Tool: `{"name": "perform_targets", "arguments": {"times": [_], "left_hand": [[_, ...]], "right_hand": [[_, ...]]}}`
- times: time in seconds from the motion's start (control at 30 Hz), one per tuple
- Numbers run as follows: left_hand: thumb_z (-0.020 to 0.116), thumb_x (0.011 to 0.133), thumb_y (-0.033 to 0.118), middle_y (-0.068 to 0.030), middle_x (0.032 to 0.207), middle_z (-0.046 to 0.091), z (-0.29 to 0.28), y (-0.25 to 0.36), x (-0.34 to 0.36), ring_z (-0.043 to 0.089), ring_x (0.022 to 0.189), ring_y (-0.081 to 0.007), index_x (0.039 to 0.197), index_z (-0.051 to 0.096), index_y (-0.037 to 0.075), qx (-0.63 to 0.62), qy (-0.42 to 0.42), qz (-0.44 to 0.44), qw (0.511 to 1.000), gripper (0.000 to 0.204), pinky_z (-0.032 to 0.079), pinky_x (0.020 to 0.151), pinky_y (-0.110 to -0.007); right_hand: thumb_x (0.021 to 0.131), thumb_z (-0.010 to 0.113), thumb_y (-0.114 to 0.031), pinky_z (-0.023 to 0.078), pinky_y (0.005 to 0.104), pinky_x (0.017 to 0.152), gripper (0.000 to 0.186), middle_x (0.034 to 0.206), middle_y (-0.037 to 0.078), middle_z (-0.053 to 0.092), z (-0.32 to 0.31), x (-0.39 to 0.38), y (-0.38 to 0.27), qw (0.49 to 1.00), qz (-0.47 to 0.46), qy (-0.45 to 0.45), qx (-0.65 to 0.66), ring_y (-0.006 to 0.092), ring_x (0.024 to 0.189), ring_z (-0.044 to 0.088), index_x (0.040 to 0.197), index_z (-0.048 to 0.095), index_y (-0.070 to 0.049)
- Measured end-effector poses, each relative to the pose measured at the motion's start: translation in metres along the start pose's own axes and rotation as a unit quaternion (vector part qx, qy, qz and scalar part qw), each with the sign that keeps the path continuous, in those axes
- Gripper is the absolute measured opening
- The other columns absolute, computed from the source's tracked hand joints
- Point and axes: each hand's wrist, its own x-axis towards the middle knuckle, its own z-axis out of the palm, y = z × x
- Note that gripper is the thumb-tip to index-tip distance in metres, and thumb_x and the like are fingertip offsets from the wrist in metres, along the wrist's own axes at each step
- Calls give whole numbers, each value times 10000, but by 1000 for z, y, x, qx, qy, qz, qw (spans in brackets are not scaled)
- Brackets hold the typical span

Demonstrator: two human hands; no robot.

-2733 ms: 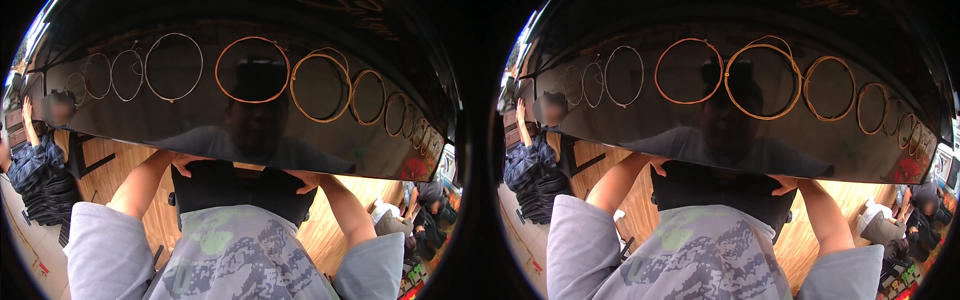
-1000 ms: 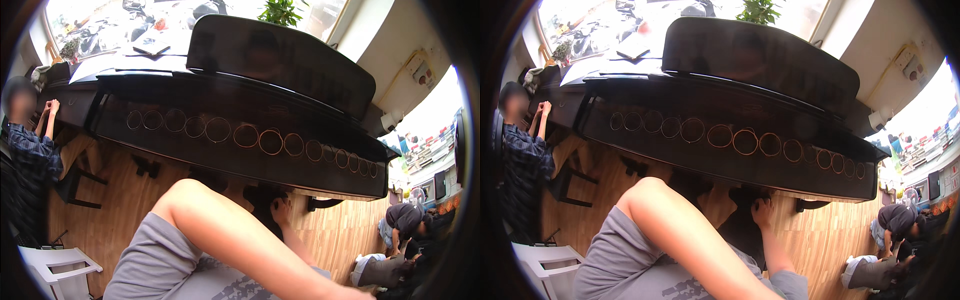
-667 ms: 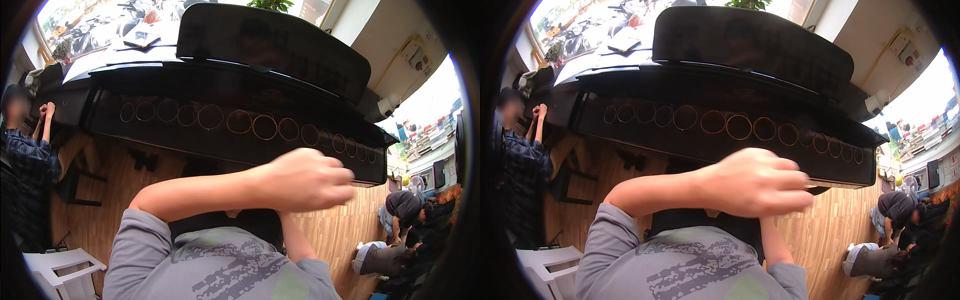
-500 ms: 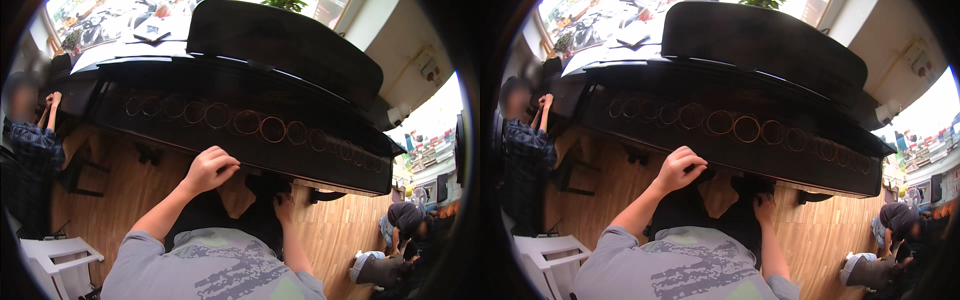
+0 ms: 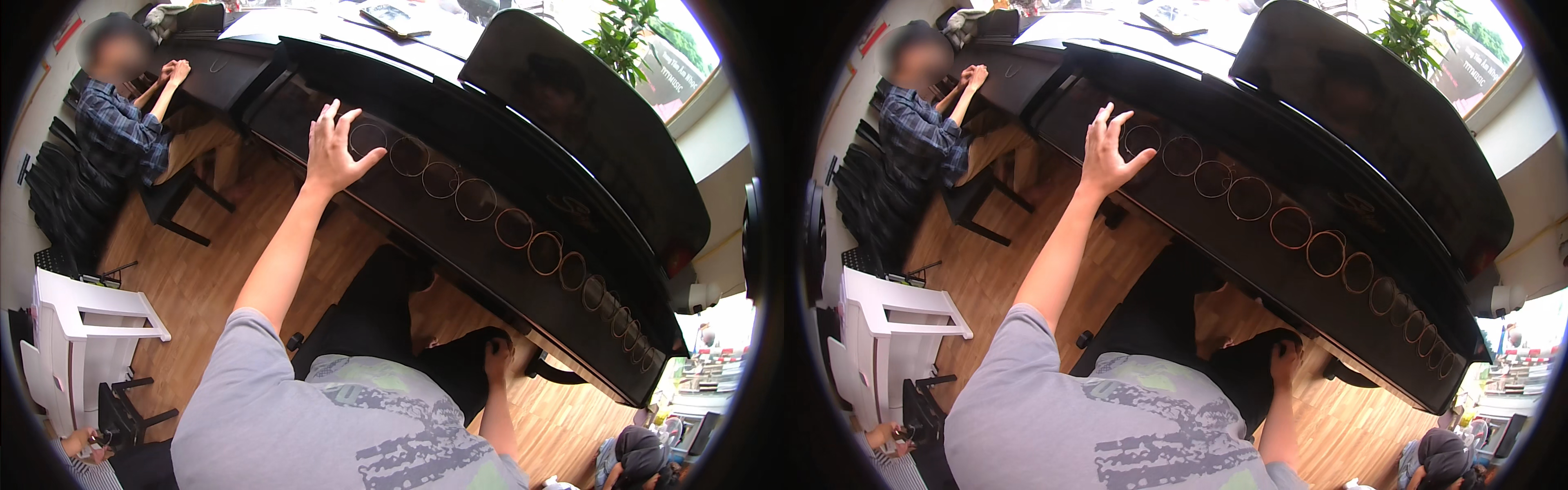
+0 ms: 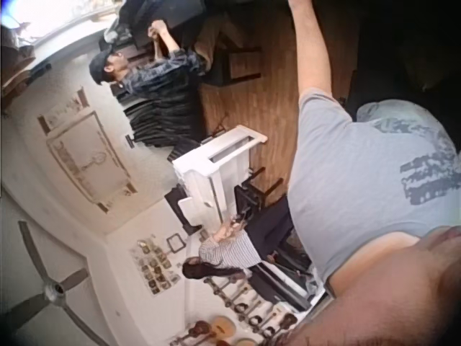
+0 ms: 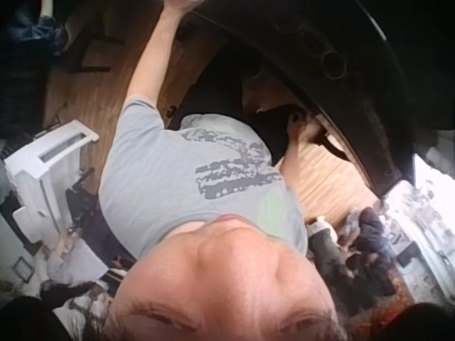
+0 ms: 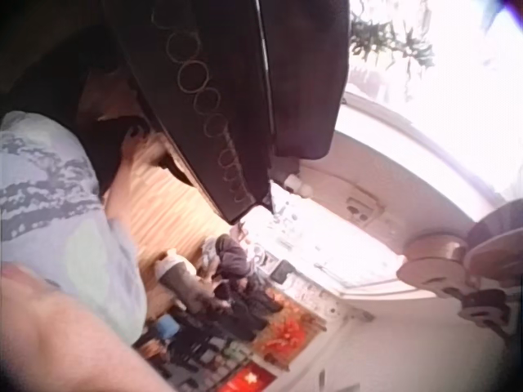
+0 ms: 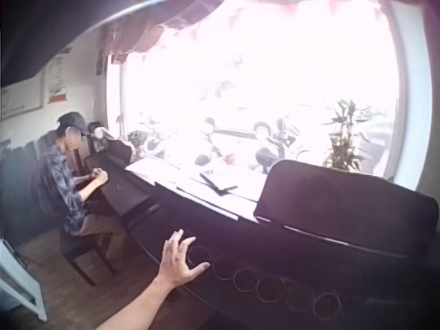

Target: The person shapes thin wire into circular loops by hand, repeatedly bending and twisting the ends to close each loop. They place the finished loops in a row on the piano lid and continue with additional pieces of wire.

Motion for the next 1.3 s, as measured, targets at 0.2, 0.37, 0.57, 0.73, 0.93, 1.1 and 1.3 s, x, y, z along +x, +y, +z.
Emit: {"name": "perform_targets", "arguments": {"times": [0.2, 0.37, 0.57, 0.73, 0.93, 1.1, 1.3], "left_hand": [[617, 771, 635, -226, 1451, 324, 25, 10, 6, 243, 1386, -391, 1342, 462, 127, 5, -27, 16, 999, 779, 130, 1112, -580], [661, 771, 547, -179, 1323, 486, 24, 11, -2, 395, 1293, -363, 1205, 582, 96, -32, 1, 31, 999, 631, 196, 1099, -545], [713, 755, 356, -86, 1043, 622, 19, 11, 1, 535, 1031, -266, 960, 687, 90, -60, 27, 34, 997, 337, 362, 939, -399], [680, 713, 121, -65, 749, 601, 25, 9, -4, 571, 749, -226, 769, 680, 61, -188, 55, 79, 978, 82, 436, 721, -342], [659, 713, 71, -63, 641, 562, 23, 7, -3, 536, 595, -191, 805, 670, 20, -247, 36, 73, 966, 105, 441, 585, -298], [644, 728, 57, -70, 626, 571, 23, 10, -1, 540, 594, -191, 750, 661, 11, -230, 21, 86, 969, 54, 436, 581, -296], [654, 744, 61, -66, 607, 582, 25, 15, 0, 549, 565, -199, 715, 654, 16, -241, 21, 67, 968, 54, 433, 565, -308]], "right_hand": [[747, 681, -102, 461, 397, 765, 133, 840, 87, 626, -74, 16, -175, 966, -230, -5, 121, 302, 788, 599, 873, 661, -63], [706, 718, -92, 440, 351, 716, 205, 802, 39, 569, -146, 79, -294, 896, -395, 137, 149, 237, 729, 562, 899, 649, -78], [772, 683, -114, 428, 329, 577, 143, 694, 39, 524, -129, 140, -315, 925, -349, 126, 79, 207, 658, 547, 887, 602, -88], [744, 728, -198, 427, 328, 553, 195, 661, 43, 504, -124, 136, -311, 924, -354, 146, 10, 214, 629, 520, 834, 589, -94], [719, 755, -367, 412, 325, 606, 347, 721, 31, 496, -127, 137, -315, 908, -400, 126, -7, 200, 680, 506, 879, 613, -94], [720, 748, -380, 411, 316, 604, 356, 707, 28, 496, -126, 138, -314, 916, -383, 118, -11, 194, 674, 512, 889, 616, -96], [729, 744, -370, 419, 335, 598, 348, 690, 37, 507, -122, 140, -307, 913, -389, 120, -4, 210, 657, 513, 891, 621, -88]]}}
